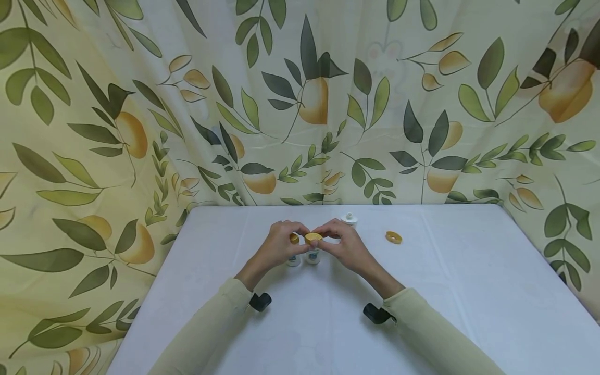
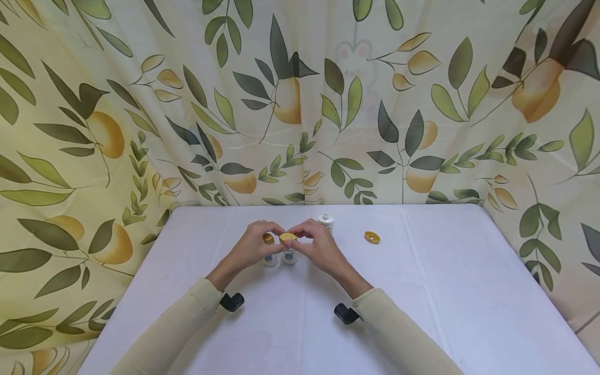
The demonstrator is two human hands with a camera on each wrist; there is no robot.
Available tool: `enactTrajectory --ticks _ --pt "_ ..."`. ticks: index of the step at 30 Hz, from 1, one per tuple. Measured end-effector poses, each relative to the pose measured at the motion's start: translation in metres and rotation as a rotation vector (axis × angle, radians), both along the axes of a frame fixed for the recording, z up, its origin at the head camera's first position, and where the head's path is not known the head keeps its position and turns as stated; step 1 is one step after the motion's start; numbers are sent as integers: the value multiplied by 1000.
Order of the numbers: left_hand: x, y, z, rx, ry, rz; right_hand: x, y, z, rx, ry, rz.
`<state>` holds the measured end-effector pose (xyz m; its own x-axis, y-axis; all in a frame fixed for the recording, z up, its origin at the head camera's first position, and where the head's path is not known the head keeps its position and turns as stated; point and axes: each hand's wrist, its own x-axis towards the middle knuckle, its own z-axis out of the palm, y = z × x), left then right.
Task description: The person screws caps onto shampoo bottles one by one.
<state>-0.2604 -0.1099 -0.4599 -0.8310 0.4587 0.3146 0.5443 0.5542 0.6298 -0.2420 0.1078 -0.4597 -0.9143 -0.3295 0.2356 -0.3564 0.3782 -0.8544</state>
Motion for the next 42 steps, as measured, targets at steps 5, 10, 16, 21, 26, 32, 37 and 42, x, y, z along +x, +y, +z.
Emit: enactTrajectory --ticks 5,10,16,21,26,32,37,42 --pt "-1 0 0 -5 1 14 -1 -1 1 24 -14 -15" --pt "0 -1 1 -12 -27 24 -1 -1 2 30 -29 -12" --pt "1 -1 0 -18 -43 36 -1 -2 6 47 -33 -8" --pt "0 -2 0 -19 -87 46 0 -2 8 63 -44 -19" --pt "0 -2 1 -24 -150 49 1 0 10 77 -43 -19" --pt "-2 -1 7 -28 -183 24 2 9 14 107 -15 -15" --pt "-5 3 13 -44 -147 -8 2 18 20 134 41 -23" --pt "-8 11 20 -48 -129 -39 2 31 28 136 31 -27"
